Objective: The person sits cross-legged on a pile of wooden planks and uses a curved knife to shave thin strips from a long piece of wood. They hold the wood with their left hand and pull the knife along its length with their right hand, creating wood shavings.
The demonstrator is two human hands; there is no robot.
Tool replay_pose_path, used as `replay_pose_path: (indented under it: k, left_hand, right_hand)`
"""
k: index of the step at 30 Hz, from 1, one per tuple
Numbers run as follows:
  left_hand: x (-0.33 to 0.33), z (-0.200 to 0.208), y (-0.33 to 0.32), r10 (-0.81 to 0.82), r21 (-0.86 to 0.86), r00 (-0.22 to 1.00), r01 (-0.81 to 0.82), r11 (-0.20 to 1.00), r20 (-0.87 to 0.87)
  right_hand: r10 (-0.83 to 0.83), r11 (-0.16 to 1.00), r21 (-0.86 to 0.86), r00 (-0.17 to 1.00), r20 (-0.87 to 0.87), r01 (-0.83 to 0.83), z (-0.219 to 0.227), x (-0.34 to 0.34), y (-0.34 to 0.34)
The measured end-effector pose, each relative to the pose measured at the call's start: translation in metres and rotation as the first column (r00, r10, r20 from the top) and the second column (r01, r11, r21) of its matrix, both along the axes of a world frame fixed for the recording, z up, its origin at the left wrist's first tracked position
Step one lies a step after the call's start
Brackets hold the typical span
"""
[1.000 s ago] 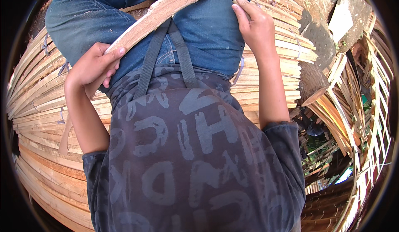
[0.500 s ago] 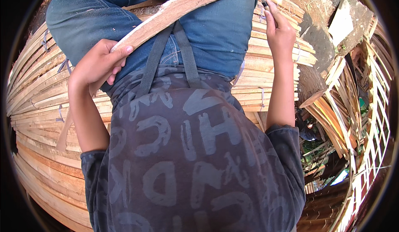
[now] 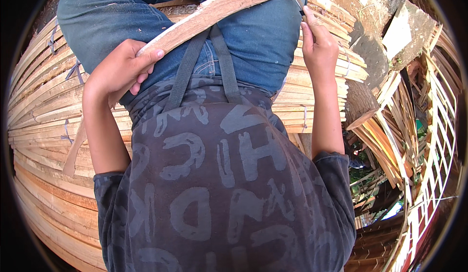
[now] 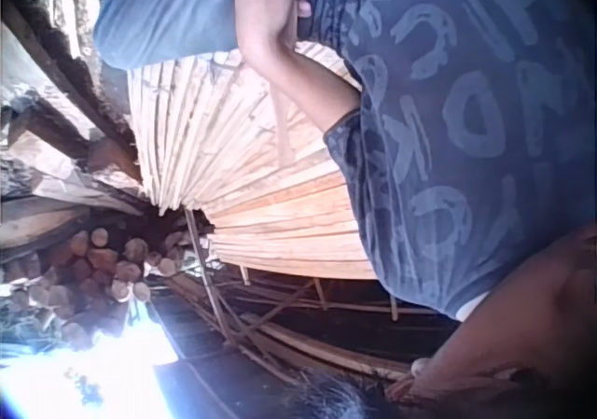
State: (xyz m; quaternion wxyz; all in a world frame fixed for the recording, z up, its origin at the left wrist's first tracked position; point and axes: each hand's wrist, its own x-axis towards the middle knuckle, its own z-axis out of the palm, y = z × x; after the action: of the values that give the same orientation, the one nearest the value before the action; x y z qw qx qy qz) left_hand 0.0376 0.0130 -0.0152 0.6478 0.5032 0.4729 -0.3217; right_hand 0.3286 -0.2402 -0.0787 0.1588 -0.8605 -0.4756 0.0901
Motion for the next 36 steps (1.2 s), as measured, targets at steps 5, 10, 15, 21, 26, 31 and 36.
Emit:
replay_pose_path:
  k: [5,10,15,21,26,31,36]
  left_hand:
    - [-0.002,-0.001,0.002,-0.054,0.013,0.999,0.054,0.998,-0.005]
    - [-0.004,0.0,-0.007,-0.019,0.055,0.999,0.017,0.998,0.026]
    - [-0.005,-0.003,-0.002,-0.06,0.043,0.998,0.059,0.997,0.03]
    - [-0.005,-0.003,-0.01,-0.053,0.068,0.998,0.05,0.996,0.046]
    - [0.003,0.0,-0.004,-0.099,0.06,0.995,0.098,0.993,0.017]
    - [-0.003,-0.002,-0.009,-0.061,0.075,0.997,0.058,0.996,0.047]
    - [0.004,0.004,-0.008,-0.059,0.067,0.998,0.057,0.996,0.024]
  right_hand:
    - [0.085,0.996,0.021,0.996,-0.013,-0.085,0.009,-0.019,0.015]
    - [0.014,0.998,0.065,1.0,0.007,-0.014,-0.005,0.011,-0.002]
    - [0.098,0.992,0.087,0.99,-0.104,-0.089,0.01,-0.018,0.015]
    - [-0.014,0.997,0.074,0.999,-0.043,0.017,-0.004,0.014,-0.011]
    - [0.039,0.999,0.035,0.999,-0.016,-0.038,0.005,-0.013,-0.005]
    - [-0.02,1.0,-0.021,0.988,0.152,0.023,0.002,0.002,-0.011]
    - [0.007,0.996,0.091,0.999,0.052,-0.012,-0.003,0.005,-0.015]
